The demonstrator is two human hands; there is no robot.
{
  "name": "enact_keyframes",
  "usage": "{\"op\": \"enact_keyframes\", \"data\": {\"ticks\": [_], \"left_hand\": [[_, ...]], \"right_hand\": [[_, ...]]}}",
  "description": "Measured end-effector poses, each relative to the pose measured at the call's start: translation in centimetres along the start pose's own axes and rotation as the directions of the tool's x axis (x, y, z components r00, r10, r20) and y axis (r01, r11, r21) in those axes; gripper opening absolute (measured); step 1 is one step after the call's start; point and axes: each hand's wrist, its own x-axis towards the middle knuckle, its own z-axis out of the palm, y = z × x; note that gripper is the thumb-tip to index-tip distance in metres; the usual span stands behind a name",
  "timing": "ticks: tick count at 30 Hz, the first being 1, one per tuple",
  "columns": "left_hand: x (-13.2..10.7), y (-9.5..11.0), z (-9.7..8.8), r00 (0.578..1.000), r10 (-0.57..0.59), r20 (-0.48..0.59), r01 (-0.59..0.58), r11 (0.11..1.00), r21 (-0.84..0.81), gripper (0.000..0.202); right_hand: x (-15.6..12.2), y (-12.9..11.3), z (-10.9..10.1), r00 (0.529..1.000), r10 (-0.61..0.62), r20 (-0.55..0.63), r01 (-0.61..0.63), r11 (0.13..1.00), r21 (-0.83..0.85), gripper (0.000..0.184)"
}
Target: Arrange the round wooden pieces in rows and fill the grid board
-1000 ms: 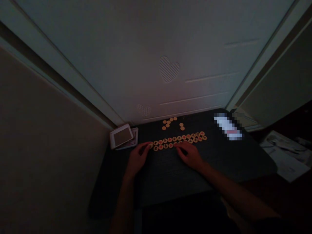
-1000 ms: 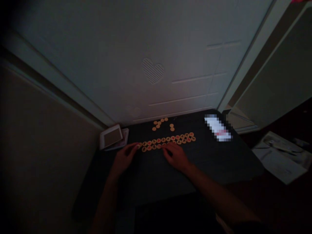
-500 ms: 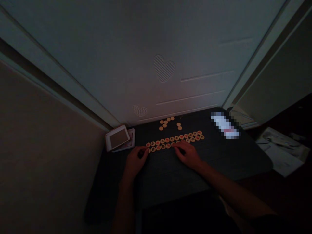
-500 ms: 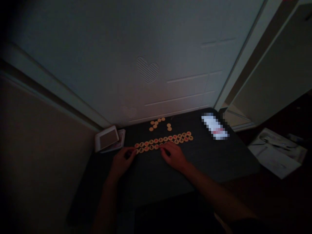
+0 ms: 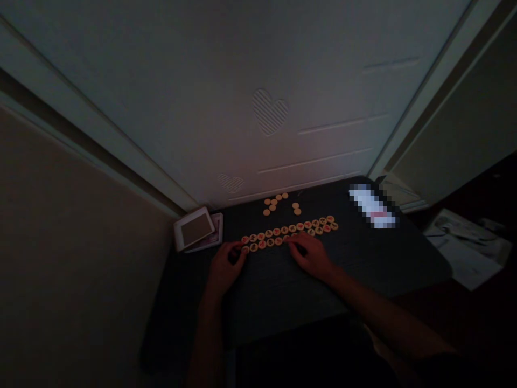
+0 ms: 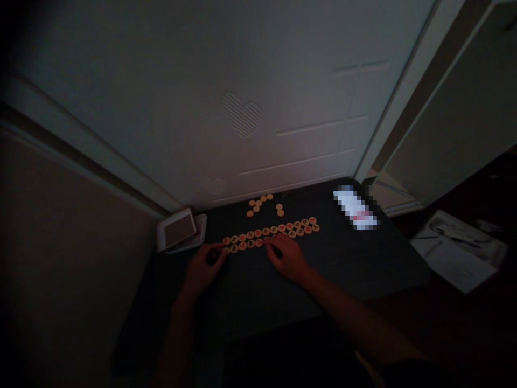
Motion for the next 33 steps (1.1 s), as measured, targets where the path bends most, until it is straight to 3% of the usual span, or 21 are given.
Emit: {"op": "enact_keyframes", "data": {"ticks": [11,17,22,26,33], "left_hand": [[0.5,0.2,-0.7,1.000,-0.015,-0.027,0.015,1.000,-0.013,0.030],[3.7,2.5,-1.4,0.995,0.091,-0.033,-0.091,0.996,0.012,0.028],[8.9,4.9,0.5,0.974,0.223,0.041,-0.226,0.969,0.103,0.026],[12.1,5.7,2.9,0.971,0.213,0.104,-0.229,0.957,0.176,0.026],[13.3,5.2,4.5,0.974,0.155,0.163,-0.189,0.957,0.220,0.023]], "right_hand": [[0.0,0.1,0.0,1.000,0.013,0.001,-0.013,1.000,0.007,0.024],[0.1,0.0,-0.1,0.999,0.041,-0.012,-0.040,0.999,0.029,0.021],[0.1,0.0,-0.1,0.998,0.059,-0.032,-0.057,0.997,0.048,0.022],[0.2,0.1,-0.2,0.997,0.060,-0.056,-0.058,0.997,0.053,0.023],[0.3,0.3,-0.1,0.995,0.074,-0.066,-0.068,0.994,0.080,0.025]]}}
